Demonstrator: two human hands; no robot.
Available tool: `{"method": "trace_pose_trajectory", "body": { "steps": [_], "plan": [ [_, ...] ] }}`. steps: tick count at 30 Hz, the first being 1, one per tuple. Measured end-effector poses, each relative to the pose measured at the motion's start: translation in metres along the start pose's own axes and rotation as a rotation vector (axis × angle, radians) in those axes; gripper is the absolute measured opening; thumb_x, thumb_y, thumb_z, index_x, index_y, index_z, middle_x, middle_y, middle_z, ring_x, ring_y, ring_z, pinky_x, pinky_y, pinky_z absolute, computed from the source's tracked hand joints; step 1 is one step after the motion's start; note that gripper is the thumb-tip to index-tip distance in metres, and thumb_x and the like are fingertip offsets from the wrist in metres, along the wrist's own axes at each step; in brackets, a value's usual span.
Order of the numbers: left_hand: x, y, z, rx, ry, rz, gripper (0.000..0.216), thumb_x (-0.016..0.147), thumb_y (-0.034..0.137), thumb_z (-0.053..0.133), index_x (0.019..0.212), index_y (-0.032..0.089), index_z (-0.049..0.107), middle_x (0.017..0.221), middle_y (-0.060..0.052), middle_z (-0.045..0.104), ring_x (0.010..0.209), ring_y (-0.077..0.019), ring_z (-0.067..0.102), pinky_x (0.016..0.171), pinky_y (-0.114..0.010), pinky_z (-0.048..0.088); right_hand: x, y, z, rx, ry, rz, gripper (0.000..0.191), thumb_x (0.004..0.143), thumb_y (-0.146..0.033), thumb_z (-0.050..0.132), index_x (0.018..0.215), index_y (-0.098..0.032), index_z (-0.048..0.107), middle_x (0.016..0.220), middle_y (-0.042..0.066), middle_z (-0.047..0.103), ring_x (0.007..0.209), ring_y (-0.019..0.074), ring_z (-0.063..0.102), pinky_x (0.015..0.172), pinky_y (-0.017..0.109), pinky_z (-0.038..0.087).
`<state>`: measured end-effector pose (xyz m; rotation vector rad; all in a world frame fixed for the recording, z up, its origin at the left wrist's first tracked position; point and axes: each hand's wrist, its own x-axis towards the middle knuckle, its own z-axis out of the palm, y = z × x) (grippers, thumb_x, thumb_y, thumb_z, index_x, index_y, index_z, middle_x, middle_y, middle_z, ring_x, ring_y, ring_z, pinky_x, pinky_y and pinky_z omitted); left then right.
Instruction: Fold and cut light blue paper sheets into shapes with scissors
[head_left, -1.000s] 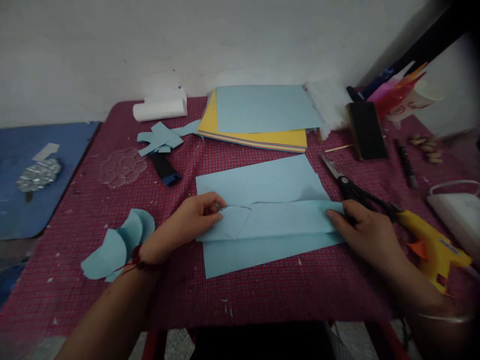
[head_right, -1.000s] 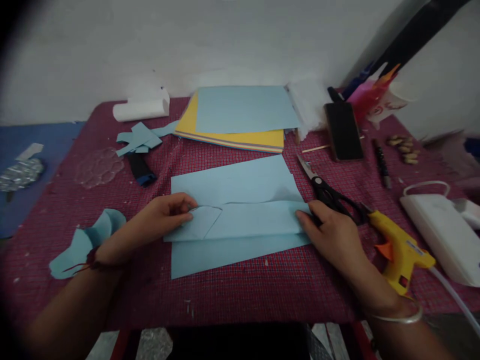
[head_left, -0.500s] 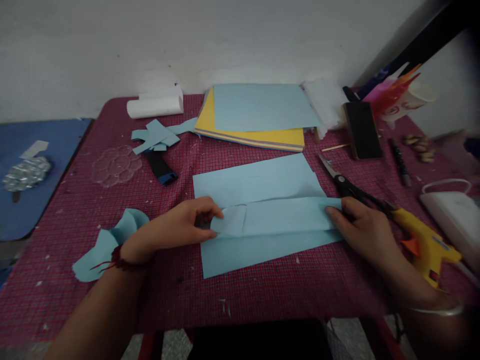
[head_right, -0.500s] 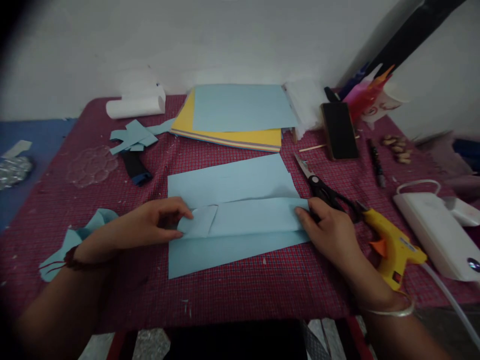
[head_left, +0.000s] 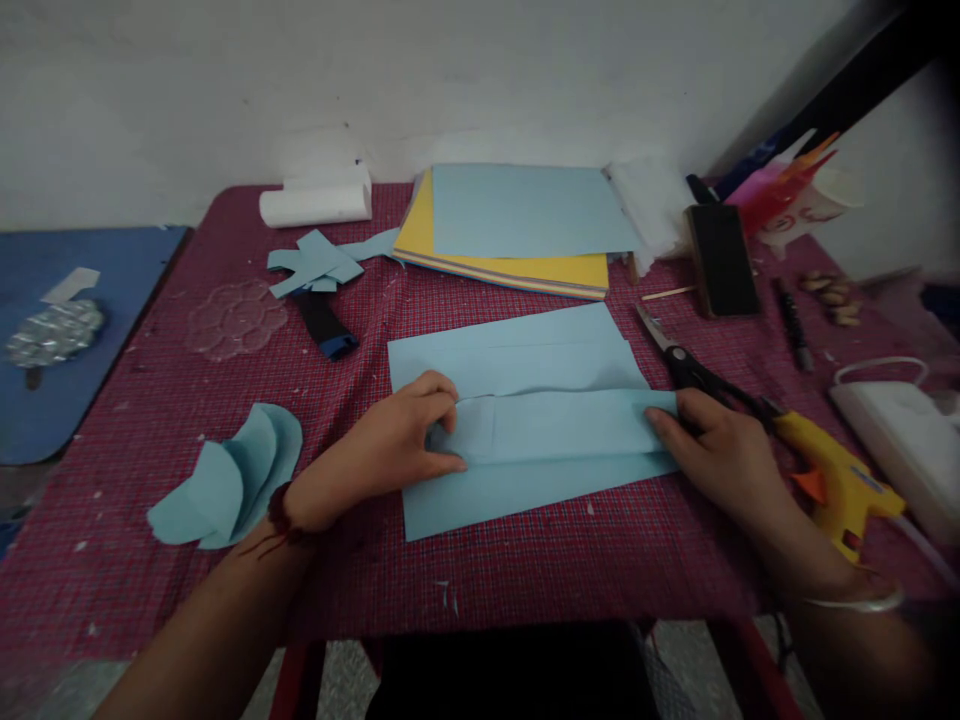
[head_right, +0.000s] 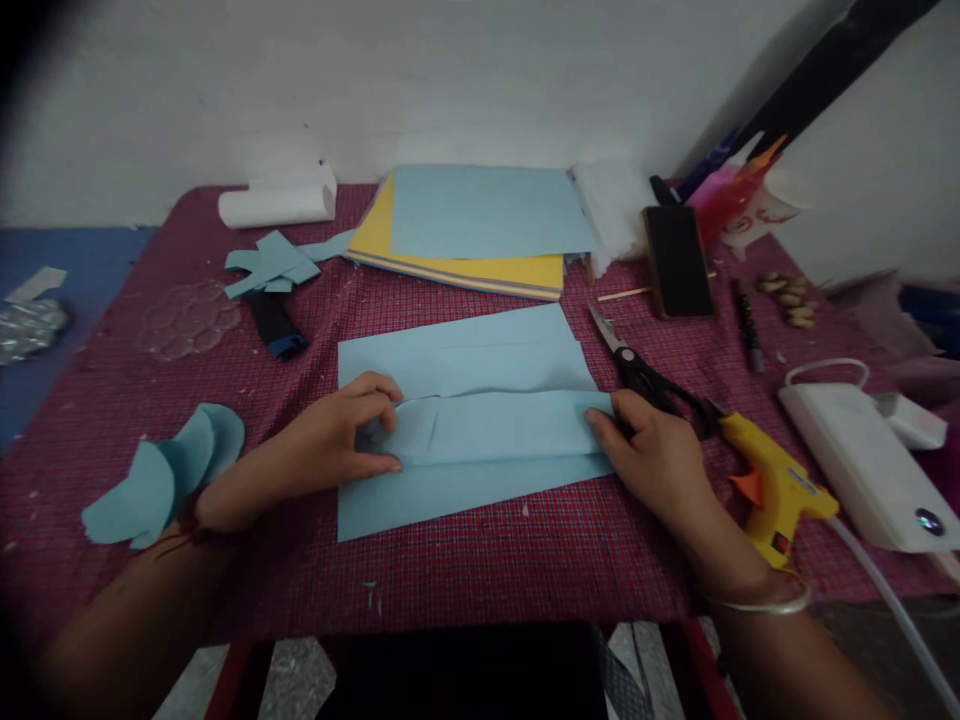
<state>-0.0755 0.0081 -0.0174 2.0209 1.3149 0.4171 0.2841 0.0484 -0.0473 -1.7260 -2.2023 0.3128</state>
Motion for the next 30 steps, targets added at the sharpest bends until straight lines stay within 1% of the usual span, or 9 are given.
{"method": "trace_pose_trajectory", "body": {
  "steps": [3,5,7,9,17,22,24,27,30],
  "plan": [
    [0.003,0.001,0.004,0.011,0.013,0.008,0.025,0.072,0.030,0.073,0.079,0.019,0.052,0.103,-0.003,0.055,0.082,-0.0152,0.053,0.075,-0.031,0.045,0.000,0.000,0.000,0.016,-0.005,-0.013,0.032,0.085,-0.041,0.050,0.064,-0.024,0.034,0.054,-0.004,0.038,0.048,0.0142,0.042,0.050,0.027,0.028],
    [0.004,-0.001,0.003,0.006,0.017,-0.010,0.030,0.074,0.033,0.073,0.094,0.020,0.056,0.103,-0.002,0.056,0.073,-0.0129,0.051,0.068,-0.029,0.045,0.001,0.000,0.000,0.022,-0.005,-0.011,0.032,0.085,-0.041,0.050,0.064,-0.024,0.034,0.054,-0.004,0.038,0.048,0.0143,0.042,0.051,0.027,0.028],
    [0.005,-0.004,0.002,-0.010,0.001,-0.021,0.042,0.074,0.037,0.073,0.110,0.022,0.057,0.108,-0.002,0.056,0.070,-0.0117,0.050,0.066,-0.028,0.045,0.001,0.000,0.000,0.024,-0.009,-0.006,0.031,0.084,-0.040,0.050,0.064,-0.024,0.034,0.054,-0.004,0.039,0.049,0.0145,0.043,0.051,0.028,0.028],
    [0.006,-0.007,0.001,-0.023,-0.011,-0.024,0.048,0.074,0.040,0.073,0.116,0.023,0.056,0.110,-0.003,0.055,0.071,-0.0116,0.051,0.067,-0.028,0.045,0.001,0.000,0.000,0.024,-0.011,-0.011,0.030,0.085,-0.039,0.050,0.064,-0.024,0.034,0.054,-0.004,0.040,0.049,0.0147,0.044,0.051,0.028,0.028],
    [0.007,-0.007,0.003,0.034,-0.011,-0.012,0.048,0.073,0.044,0.074,0.114,0.025,0.060,0.113,-0.004,0.055,0.085,-0.0161,0.056,0.076,-0.032,0.048,0.001,-0.004,-0.002,0.042,-0.016,-0.028,0.030,0.085,-0.038,0.049,0.063,-0.024,0.033,0.054,-0.004,0.039,0.050,0.0148,0.043,0.051,0.028,0.028],
    [0.007,-0.007,0.006,0.073,0.007,-0.006,0.044,0.076,0.044,0.070,0.113,0.023,0.060,0.113,-0.005,0.055,0.085,-0.0169,0.057,0.077,-0.033,0.048,0.001,-0.003,-0.001,0.048,-0.012,-0.036,0.029,0.086,-0.038,0.048,0.064,-0.024,0.036,0.057,-0.003,0.041,0.051,0.0154,0.044,0.052,0.028,0.029],
    [0.007,-0.007,0.007,0.103,0.008,0.021,0.046,0.075,0.045,0.071,0.114,0.024,0.059,0.114,-0.005,0.055,0.090,-0.0188,0.058,0.080,-0.034,0.049,0.002,-0.002,0.000,0.046,-0.010,-0.039,0.028,0.086,-0.038,0.048,0.065,-0.024,0.037,0.057,-0.003,0.042,0.052,0.0156,0.044,0.052,0.028,0.029],
    [0.006,-0.006,0.010,0.149,0.013,0.041,0.047,0.074,0.044,0.072,0.113,0.024,0.058,0.114,-0.006,0.054,0.097,-0.0214,0.058,0.084,-0.037,0.048,0.002,-0.002,0.001,0.037,0.002,-0.036,0.028,0.085,-0.038,0.049,0.064,-0.024,0.036,0.056,-0.003,0.041,0.051,0.0155,0.044,0.051,0.028,0.028],
    [0.006,-0.005,0.011,0.161,0.019,0.027,0.042,0.076,0.042,0.070,0.112,0.024,0.058,0.115,-0.006,0.054,0.097,-0.0214,0.058,0.084,-0.037,0.049,0.002,-0.002,0.001,0.037,0.006,-0.038,0.030,0.085,-0.037,0.049,0.063,-0.024,0.034,0.055,-0.004,0.039,0.051,0.0152,0.043,0.052,0.028,0.027]
  ]
}}
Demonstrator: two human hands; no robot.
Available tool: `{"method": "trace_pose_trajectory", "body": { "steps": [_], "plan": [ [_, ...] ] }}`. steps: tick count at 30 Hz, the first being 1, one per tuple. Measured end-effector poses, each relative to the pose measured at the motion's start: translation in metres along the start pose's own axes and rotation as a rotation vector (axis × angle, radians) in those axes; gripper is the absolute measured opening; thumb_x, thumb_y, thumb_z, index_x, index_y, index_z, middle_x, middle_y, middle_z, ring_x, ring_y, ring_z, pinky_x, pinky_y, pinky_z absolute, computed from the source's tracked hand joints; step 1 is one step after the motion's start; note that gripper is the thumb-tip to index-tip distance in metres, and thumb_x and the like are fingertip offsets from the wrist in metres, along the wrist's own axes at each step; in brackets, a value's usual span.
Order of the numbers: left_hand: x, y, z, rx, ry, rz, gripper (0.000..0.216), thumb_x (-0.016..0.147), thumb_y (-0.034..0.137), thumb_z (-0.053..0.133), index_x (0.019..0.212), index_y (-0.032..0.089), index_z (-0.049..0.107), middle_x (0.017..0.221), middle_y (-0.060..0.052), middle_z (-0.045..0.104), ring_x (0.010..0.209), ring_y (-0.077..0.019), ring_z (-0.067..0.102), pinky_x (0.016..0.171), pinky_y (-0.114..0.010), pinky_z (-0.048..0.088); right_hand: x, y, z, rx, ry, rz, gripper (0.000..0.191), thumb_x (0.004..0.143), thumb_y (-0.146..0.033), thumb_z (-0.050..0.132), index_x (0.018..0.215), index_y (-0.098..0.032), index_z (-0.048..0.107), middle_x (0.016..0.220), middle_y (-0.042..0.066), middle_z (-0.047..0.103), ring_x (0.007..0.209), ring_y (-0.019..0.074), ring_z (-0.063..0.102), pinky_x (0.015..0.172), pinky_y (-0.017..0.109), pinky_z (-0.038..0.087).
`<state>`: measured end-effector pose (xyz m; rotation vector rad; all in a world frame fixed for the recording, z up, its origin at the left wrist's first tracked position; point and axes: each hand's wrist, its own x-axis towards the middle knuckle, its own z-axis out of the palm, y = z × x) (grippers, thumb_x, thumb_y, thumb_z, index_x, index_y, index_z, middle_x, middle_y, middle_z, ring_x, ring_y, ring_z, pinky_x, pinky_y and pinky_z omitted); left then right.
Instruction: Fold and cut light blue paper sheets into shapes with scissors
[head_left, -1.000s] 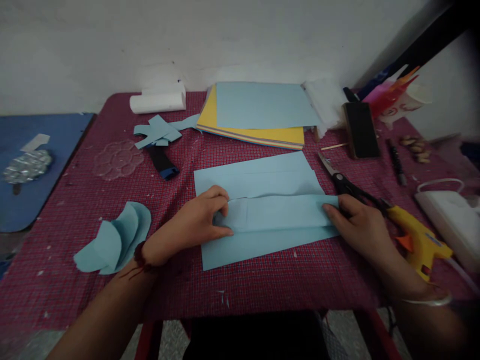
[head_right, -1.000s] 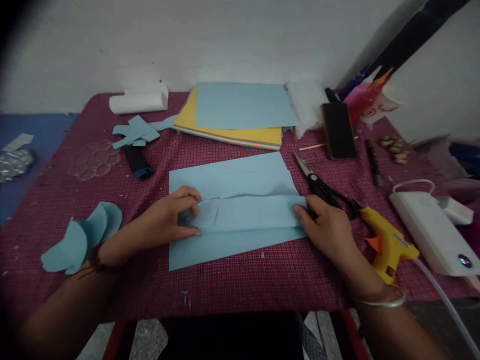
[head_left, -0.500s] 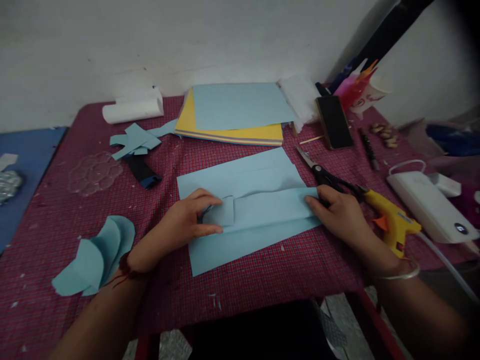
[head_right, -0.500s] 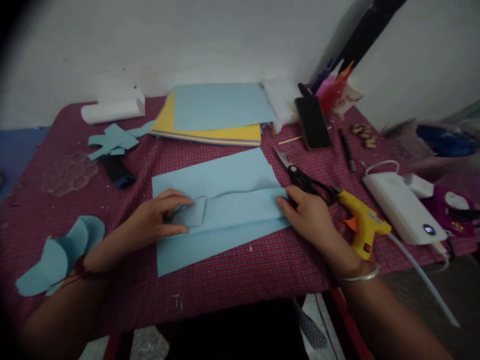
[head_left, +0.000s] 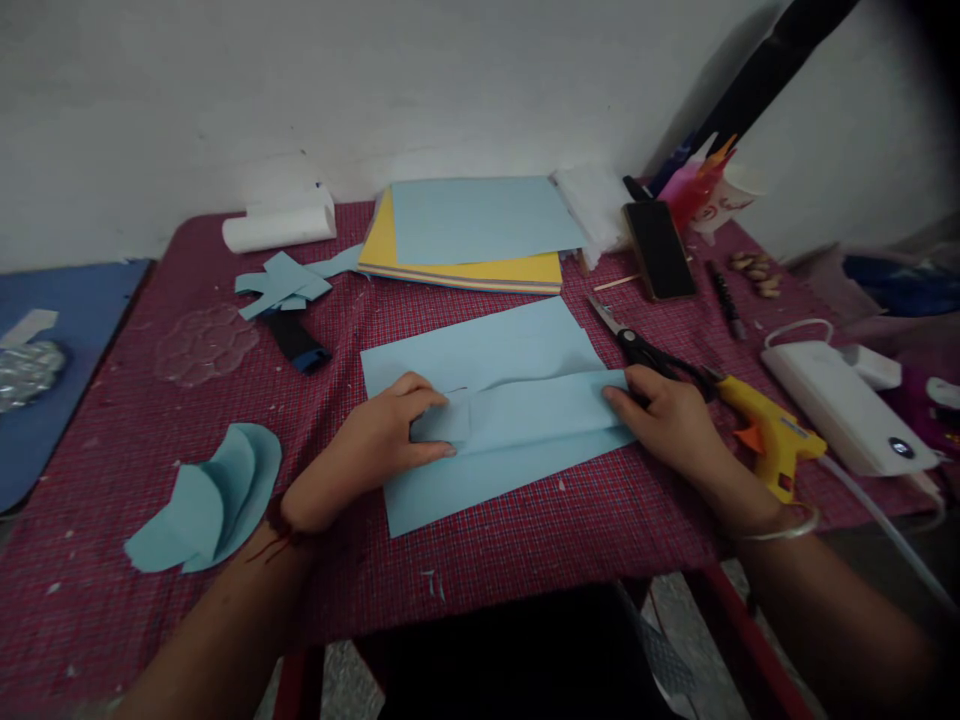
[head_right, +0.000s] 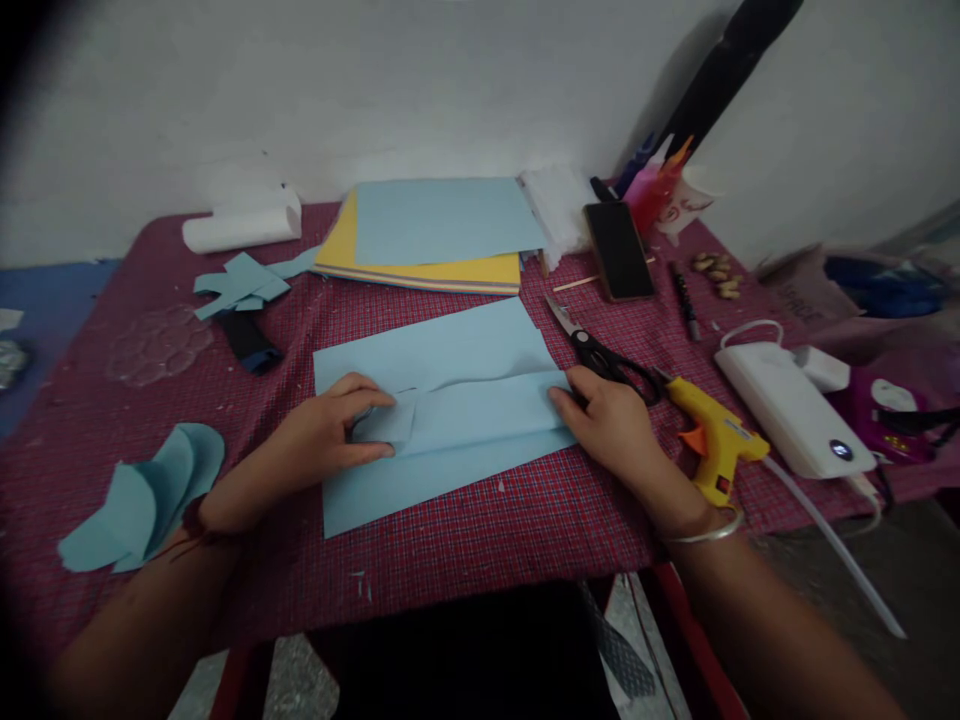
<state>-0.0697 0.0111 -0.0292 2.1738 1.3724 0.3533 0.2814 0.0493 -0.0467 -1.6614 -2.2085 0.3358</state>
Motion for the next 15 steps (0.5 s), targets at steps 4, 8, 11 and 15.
{"method": "trace_pose_trajectory", "body": {
  "steps": [4,8,11,15],
  "plan": [
    [0.001,-0.001,0.000,-0.020,0.012,-0.018,0.042,0.077,0.044,0.068,0.111,0.022,0.059,0.115,-0.006,0.055,0.095,-0.0207,0.059,0.081,-0.035,0.049,0.000,0.000,0.000,0.007,-0.011,0.004,0.029,0.085,-0.038,0.049,0.064,-0.024,0.036,0.056,-0.004,0.039,0.051,0.0153,0.043,0.052,0.028,0.027],
    [0.003,-0.004,-0.001,-0.095,0.049,-0.028,0.037,0.077,0.041,0.069,0.108,0.022,0.063,0.109,-0.005,0.058,0.094,-0.0197,0.059,0.083,-0.034,0.049,0.000,0.002,0.001,0.013,-0.011,-0.011,0.029,0.085,-0.039,0.049,0.064,-0.024,0.035,0.054,-0.005,0.039,0.050,0.0151,0.044,0.051,0.027,0.027],
    [0.005,-0.007,-0.001,-0.162,0.067,-0.029,0.037,0.073,0.038,0.073,0.106,0.022,0.064,0.107,-0.005,0.060,0.096,-0.0199,0.059,0.086,-0.036,0.048,0.000,0.003,0.001,0.010,-0.010,-0.027,0.029,0.085,-0.039,0.049,0.063,-0.024,0.035,0.054,-0.005,0.039,0.049,0.0148,0.044,0.051,0.027,0.027],
    [0.000,-0.011,-0.003,-0.253,0.117,0.038,0.019,0.086,0.034,0.059,0.096,0.021,0.069,0.098,-0.005,0.064,0.092,-0.0178,0.060,0.084,-0.033,0.049,-0.001,0.003,0.000,0.039,0.012,-0.023,0.030,0.086,-0.038,0.049,0.064,-0.024,0.035,0.054,-0.005,0.039,0.049,0.0138,0.041,0.050,0.027,0.028]
  ]
}}
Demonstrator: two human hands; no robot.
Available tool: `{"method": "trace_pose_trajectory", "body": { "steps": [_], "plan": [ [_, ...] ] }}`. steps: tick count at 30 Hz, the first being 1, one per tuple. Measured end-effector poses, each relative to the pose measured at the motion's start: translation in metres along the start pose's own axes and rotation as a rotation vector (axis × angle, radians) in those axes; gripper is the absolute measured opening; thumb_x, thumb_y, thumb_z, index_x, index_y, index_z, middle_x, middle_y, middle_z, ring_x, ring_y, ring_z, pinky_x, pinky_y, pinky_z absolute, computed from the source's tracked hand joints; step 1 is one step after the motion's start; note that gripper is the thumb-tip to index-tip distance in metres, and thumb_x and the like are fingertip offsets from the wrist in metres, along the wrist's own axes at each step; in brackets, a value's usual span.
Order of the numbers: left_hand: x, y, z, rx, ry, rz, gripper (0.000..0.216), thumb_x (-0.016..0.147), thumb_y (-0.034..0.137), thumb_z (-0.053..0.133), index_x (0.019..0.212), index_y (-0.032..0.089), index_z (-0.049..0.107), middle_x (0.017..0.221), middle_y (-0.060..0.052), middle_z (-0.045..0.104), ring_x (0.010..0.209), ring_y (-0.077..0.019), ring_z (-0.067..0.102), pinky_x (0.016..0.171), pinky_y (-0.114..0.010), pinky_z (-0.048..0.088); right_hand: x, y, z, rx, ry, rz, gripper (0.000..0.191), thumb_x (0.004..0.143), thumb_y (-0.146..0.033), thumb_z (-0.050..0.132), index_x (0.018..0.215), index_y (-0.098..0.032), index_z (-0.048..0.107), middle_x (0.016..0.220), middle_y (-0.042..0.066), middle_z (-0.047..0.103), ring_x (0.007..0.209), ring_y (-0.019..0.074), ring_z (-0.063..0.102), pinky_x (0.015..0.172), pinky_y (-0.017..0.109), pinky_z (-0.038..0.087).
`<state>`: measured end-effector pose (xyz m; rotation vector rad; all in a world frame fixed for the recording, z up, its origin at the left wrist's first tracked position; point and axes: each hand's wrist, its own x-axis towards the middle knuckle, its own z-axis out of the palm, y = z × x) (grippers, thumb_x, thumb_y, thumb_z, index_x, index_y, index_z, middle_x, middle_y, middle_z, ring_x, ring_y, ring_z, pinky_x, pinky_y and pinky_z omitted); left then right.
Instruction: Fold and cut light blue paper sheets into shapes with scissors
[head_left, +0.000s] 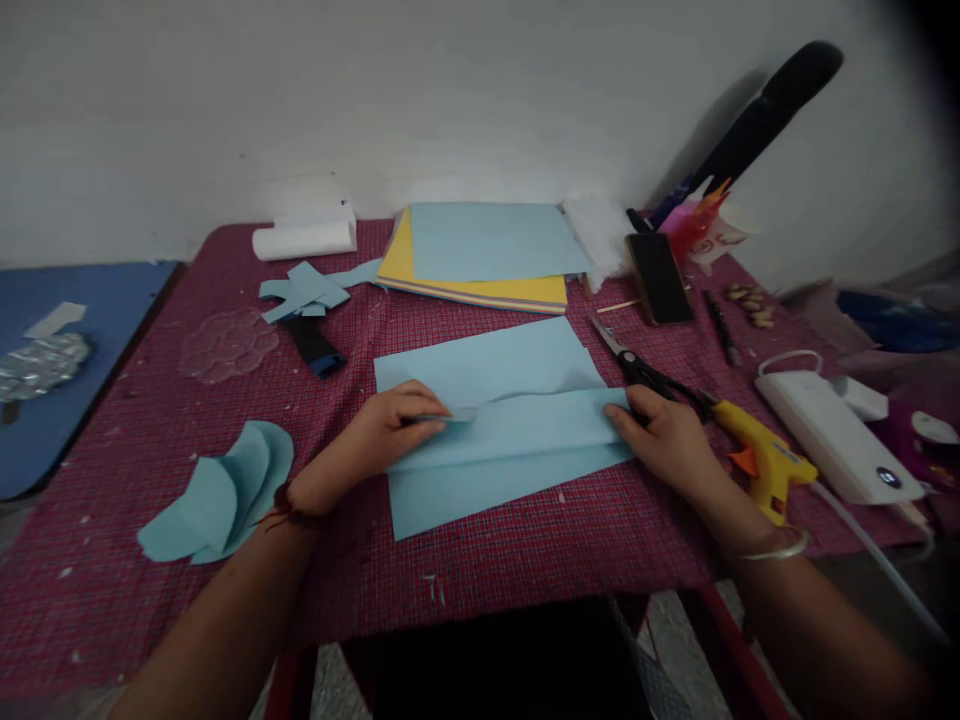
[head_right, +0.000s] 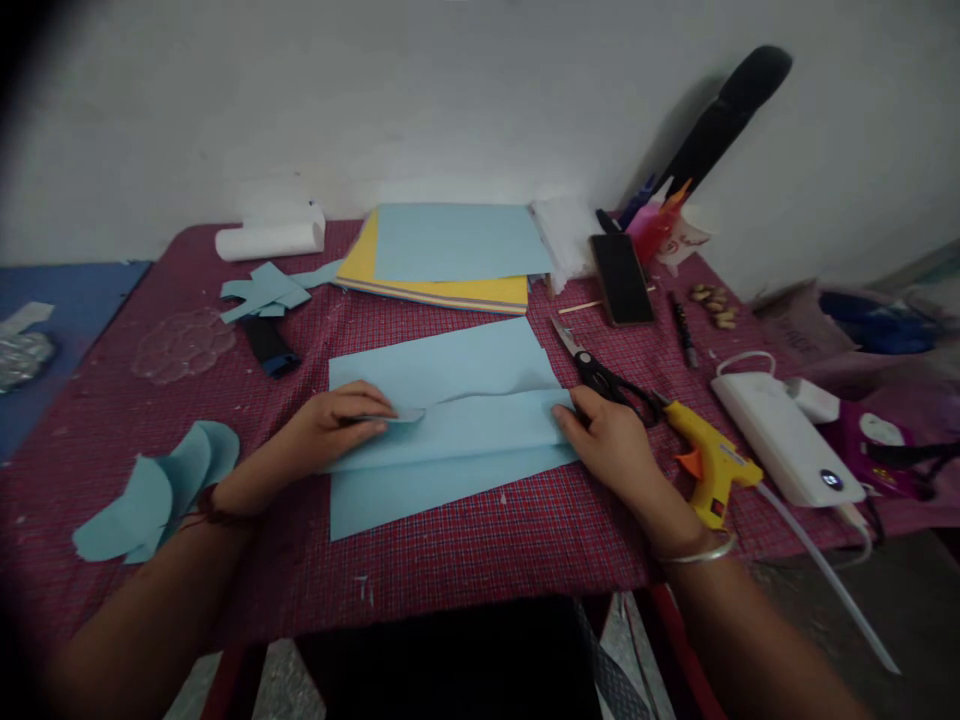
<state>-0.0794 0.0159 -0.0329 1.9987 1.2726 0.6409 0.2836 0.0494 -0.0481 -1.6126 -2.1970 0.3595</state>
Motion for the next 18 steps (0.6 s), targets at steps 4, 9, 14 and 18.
{"method": "trace_pose_trajectory", "body": {
  "steps": [4,9,14,18],
  "plan": [
    [-0.007,0.012,-0.005,0.247,0.315,0.058,0.026,0.093,0.026,0.047,0.110,0.024,0.066,0.114,-0.006,0.061,0.104,-0.0205,0.058,0.093,-0.037,0.045,0.000,-0.002,0.001,0.109,0.041,0.009,0.031,0.087,-0.035,0.048,0.063,-0.024,0.032,0.056,-0.006,0.037,0.051,0.0123,0.039,0.050,0.026,0.027],
    [0.001,0.065,0.004,0.634,0.411,0.193,0.039,0.090,0.021,0.050,0.128,0.028,0.056,0.130,-0.009,0.055,0.110,-0.0296,0.052,0.095,-0.047,0.037,0.003,-0.005,0.000,0.129,0.015,0.015,0.030,0.087,-0.034,0.048,0.064,-0.023,0.033,0.058,-0.005,0.037,0.053,0.0121,0.039,0.051,0.026,0.025],
    [0.027,0.103,0.054,0.869,0.145,0.351,0.037,0.092,0.016,0.045,0.128,0.019,0.053,0.106,-0.011,0.063,0.093,-0.0255,0.054,0.079,-0.041,0.041,0.000,-0.018,-0.003,0.034,-0.080,-0.049,0.028,0.088,-0.034,0.048,0.065,-0.022,0.038,0.057,-0.004,0.043,0.054,0.0134,0.044,0.053,0.026,0.024],
    [0.037,0.096,0.090,0.934,-0.041,0.330,0.038,0.091,0.009,0.043,0.128,0.009,0.050,0.101,-0.012,0.063,0.090,-0.0245,0.054,0.074,-0.038,0.045,-0.003,-0.025,-0.003,-0.103,-0.126,-0.060,0.021,0.089,-0.032,0.048,0.072,-0.021,0.050,0.060,0.000,0.055,0.056,0.0160,0.052,0.055,0.027,0.024]
  ]
}}
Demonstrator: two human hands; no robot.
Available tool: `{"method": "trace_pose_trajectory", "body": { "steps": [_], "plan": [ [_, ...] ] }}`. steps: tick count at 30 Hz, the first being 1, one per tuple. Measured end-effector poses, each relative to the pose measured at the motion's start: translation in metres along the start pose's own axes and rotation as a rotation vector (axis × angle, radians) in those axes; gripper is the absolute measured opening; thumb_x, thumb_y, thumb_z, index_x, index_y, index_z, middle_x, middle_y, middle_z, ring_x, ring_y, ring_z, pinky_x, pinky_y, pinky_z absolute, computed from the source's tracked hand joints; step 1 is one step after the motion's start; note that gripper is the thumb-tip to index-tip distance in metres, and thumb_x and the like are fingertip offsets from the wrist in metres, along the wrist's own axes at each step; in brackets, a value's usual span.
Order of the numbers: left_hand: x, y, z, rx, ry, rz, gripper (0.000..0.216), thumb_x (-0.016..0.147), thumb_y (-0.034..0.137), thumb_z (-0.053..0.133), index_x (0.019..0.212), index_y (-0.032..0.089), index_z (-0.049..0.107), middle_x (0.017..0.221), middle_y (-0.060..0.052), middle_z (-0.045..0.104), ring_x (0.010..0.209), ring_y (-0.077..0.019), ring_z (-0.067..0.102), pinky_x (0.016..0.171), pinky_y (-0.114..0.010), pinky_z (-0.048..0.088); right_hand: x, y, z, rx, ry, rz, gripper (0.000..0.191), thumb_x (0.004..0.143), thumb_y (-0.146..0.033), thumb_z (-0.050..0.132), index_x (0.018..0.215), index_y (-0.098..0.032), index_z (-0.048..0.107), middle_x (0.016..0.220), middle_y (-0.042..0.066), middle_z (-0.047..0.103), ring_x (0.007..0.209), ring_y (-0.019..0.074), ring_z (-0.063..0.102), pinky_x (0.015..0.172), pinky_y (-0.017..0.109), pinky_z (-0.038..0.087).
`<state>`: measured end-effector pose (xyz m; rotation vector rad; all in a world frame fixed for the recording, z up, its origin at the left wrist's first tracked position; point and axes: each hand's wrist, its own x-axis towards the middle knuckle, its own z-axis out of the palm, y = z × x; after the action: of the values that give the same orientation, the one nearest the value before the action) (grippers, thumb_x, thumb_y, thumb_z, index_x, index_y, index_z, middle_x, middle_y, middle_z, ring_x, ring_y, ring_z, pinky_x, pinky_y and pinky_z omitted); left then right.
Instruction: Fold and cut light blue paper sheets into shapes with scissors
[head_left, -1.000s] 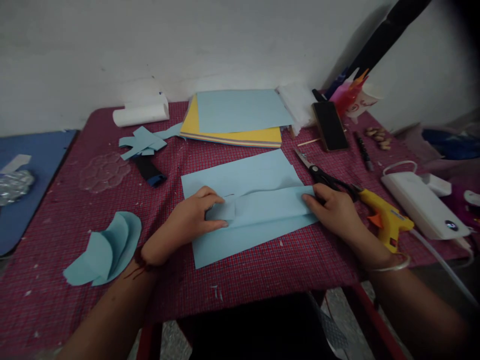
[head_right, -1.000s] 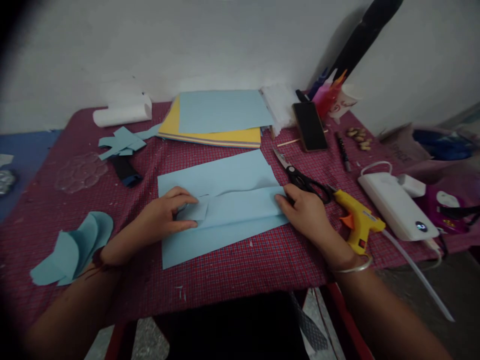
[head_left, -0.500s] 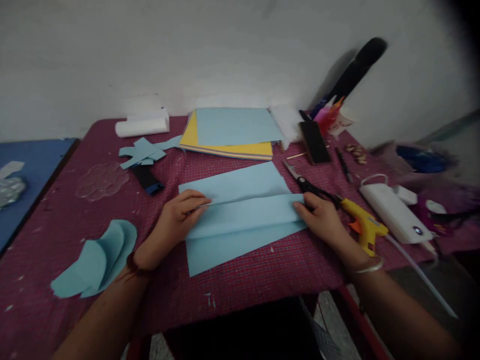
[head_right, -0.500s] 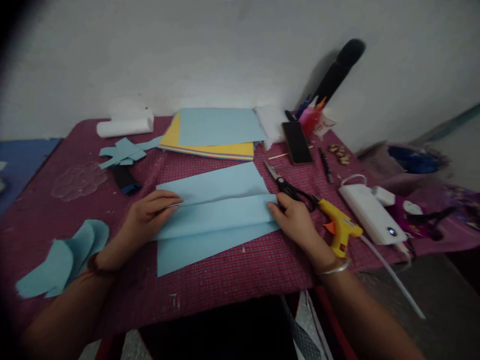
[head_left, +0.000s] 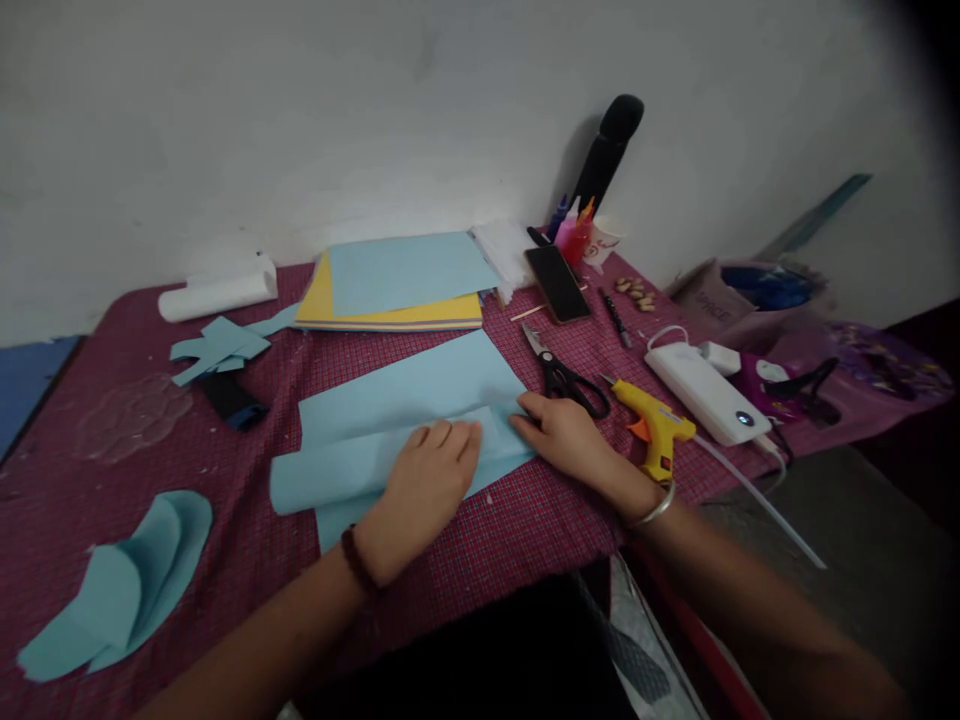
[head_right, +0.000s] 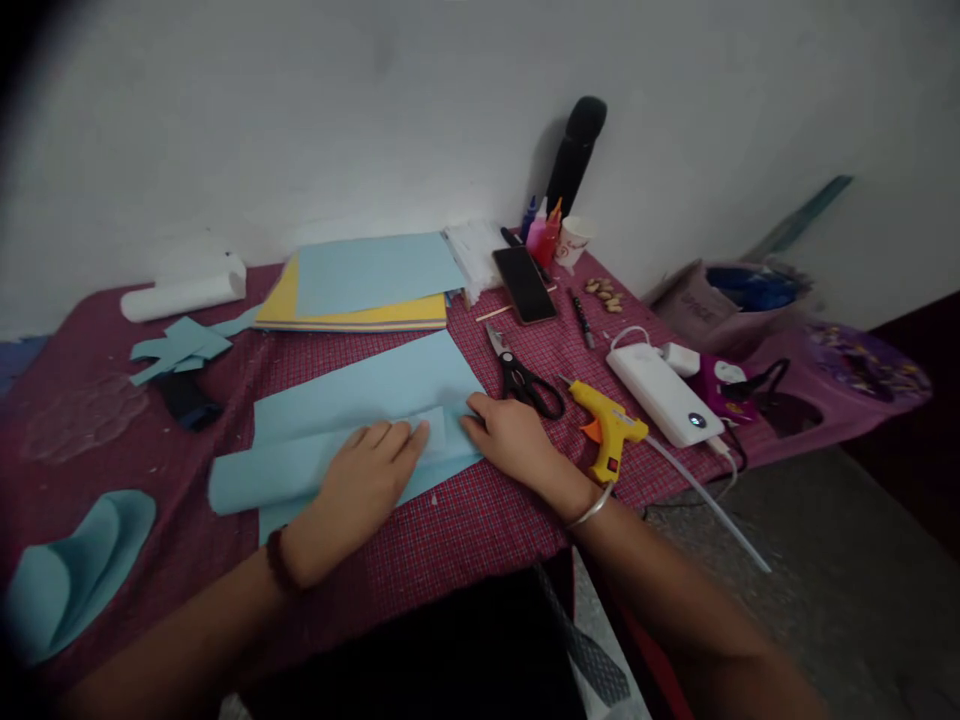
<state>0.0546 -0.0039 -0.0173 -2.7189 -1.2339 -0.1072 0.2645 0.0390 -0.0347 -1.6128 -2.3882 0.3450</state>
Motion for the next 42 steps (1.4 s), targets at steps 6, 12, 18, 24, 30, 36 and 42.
{"method": "trace_pose_trajectory", "body": {
  "steps": [6,12,18,24,30,36,42],
  "plan": [
    [-0.004,0.006,0.017,-0.033,-0.031,-0.013,0.034,0.091,0.017,0.051,0.125,0.014,0.054,0.109,-0.008,0.063,0.092,-0.0238,0.056,0.077,-0.038,0.049,-0.001,0.001,0.002,-0.072,-0.020,0.034,0.013,0.089,-0.029,0.050,0.088,-0.020,0.060,0.070,0.002,0.067,0.062,0.0180,0.060,0.056,0.027,0.029],
    [-0.002,0.002,0.025,-0.125,0.051,0.002,0.034,0.087,0.013,0.055,0.121,0.015,0.057,0.114,-0.009,0.064,0.099,-0.0245,0.058,0.085,-0.039,0.049,-0.006,0.002,-0.001,0.221,0.065,0.072,0.029,0.087,-0.023,0.053,0.115,-0.018,0.058,0.072,0.001,0.065,0.063,0.0168,0.060,0.058,0.025,0.036],
    [-0.024,-0.053,-0.015,-0.358,0.594,-0.419,0.021,0.083,0.012,0.050,0.098,0.017,0.063,0.099,-0.006,0.070,0.091,-0.0197,0.064,0.083,-0.036,0.051,-0.008,0.011,0.003,0.294,0.101,0.079,0.037,0.087,-0.023,0.051,0.123,-0.016,0.055,0.072,0.002,0.063,0.064,0.0189,0.062,0.058,0.027,0.041],
    [-0.118,-0.092,-0.054,-0.596,0.670,-1.095,0.020,0.072,0.010,0.045,0.072,0.022,0.061,0.066,0.006,0.061,0.056,-0.0117,0.052,0.051,-0.024,0.041,-0.008,0.015,0.009,0.238,0.088,0.062,0.038,0.087,-0.027,0.050,0.124,-0.017,0.056,0.074,0.003,0.065,0.067,0.0213,0.064,0.061,0.029,0.044],
    [-0.178,-0.081,-0.021,-0.465,0.436,-1.050,0.015,0.074,0.017,0.054,0.083,0.020,0.066,0.063,0.003,0.061,0.054,-0.0124,0.053,0.050,-0.024,0.041,-0.008,0.016,0.007,0.222,0.080,0.062,0.038,0.087,-0.030,0.049,0.122,-0.016,0.057,0.069,0.002,0.063,0.062,0.0212,0.063,0.057,0.029,0.043],
    [-0.118,-0.043,-0.042,0.045,0.749,-0.470,0.019,0.077,0.014,0.070,0.093,0.024,0.068,0.091,-0.002,0.064,0.077,-0.0168,0.057,0.074,-0.034,0.045,-0.008,0.013,0.007,0.177,0.081,0.052,0.037,0.088,-0.030,0.049,0.121,-0.016,0.058,0.073,0.004,0.066,0.068,0.0224,0.065,0.061,0.030,0.045],
    [-0.050,-0.034,-0.004,-0.078,0.472,0.038,0.022,0.088,0.008,0.054,0.107,0.015,0.062,0.088,-0.006,0.061,0.080,-0.0168,0.055,0.073,-0.030,0.050,-0.008,0.013,0.007,0.153,0.078,0.038,0.037,0.088,-0.028,0.049,0.122,-0.017,0.058,0.075,0.004,0.069,0.069,0.0224,0.067,0.062,0.029,0.046]
  ]
}}
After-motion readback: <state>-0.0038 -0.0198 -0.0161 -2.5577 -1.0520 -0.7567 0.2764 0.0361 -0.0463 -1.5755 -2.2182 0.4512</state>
